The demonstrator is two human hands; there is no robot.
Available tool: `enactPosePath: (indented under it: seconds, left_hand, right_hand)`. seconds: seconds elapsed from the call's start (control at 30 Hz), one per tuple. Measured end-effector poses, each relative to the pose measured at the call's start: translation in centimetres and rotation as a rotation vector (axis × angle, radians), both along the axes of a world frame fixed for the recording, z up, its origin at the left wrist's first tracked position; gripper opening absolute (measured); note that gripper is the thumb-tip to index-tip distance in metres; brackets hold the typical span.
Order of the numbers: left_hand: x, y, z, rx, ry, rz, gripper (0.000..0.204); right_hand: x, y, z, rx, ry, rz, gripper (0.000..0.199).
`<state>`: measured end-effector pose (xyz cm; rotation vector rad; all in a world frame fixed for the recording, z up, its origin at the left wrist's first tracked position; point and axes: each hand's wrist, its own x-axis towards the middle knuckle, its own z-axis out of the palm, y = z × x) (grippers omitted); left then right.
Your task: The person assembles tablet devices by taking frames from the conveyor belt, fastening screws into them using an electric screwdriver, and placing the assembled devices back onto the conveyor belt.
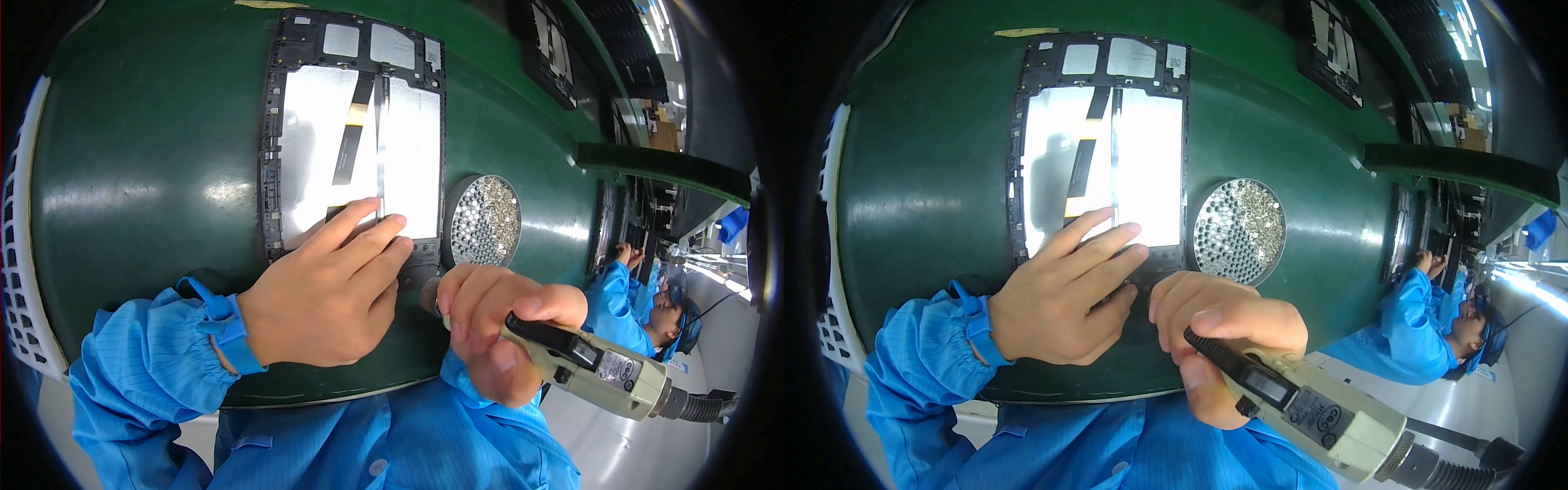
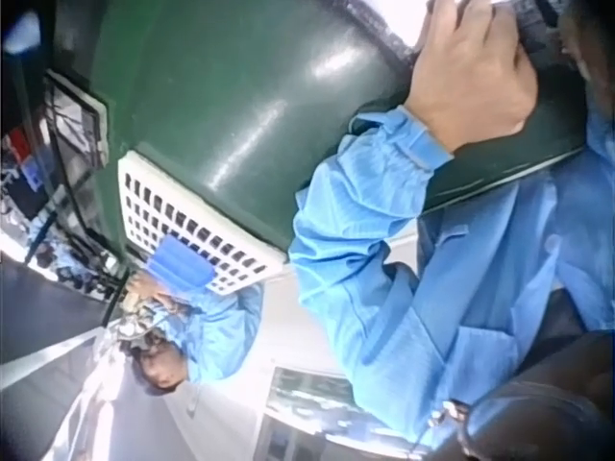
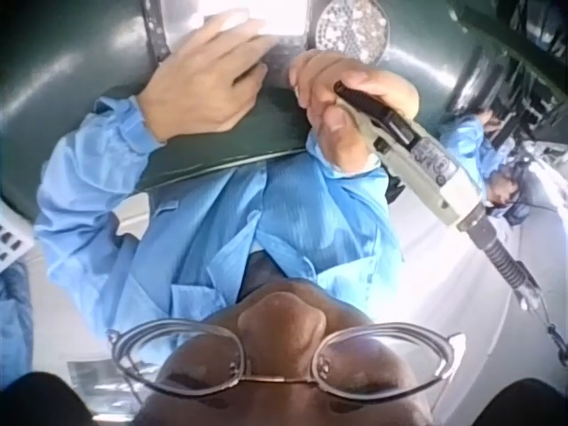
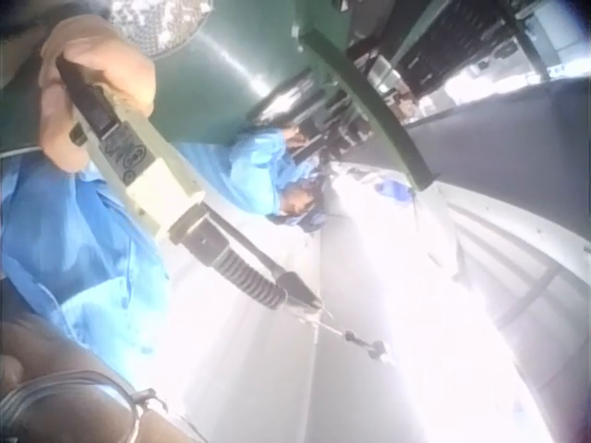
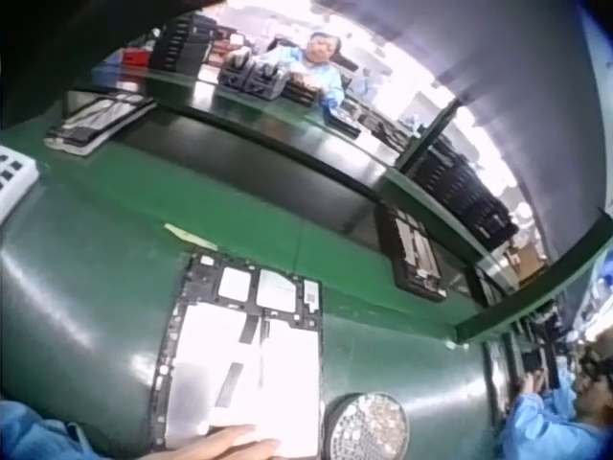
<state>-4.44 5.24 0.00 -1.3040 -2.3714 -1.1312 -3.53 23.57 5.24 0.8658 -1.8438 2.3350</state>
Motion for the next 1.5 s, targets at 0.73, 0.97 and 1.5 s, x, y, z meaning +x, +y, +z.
enactPosePath:
  seconds: [0.73,0.97,1.5]
  left_hand:
    - [0.0,-0.3,0.3,-0.05,0.014,0.035,0.012]
    - [-0.9,-0.5,1.1,-0.058,-0.119,-0.008,0.013]
    - [-2.9,-0.2,2.4,-0.152,-0.1,-0.207,0.017]
  right_hand:
    - [0.7,1.2,0.2,-0.067,0.018,-0.138,0.037]
    - [-1.9,9.0,1.4,0.073,0.11,-0.445,0.037]
    - [-1.8,11.1,-0.2,-0.022,0.03,-0.453,0.036]
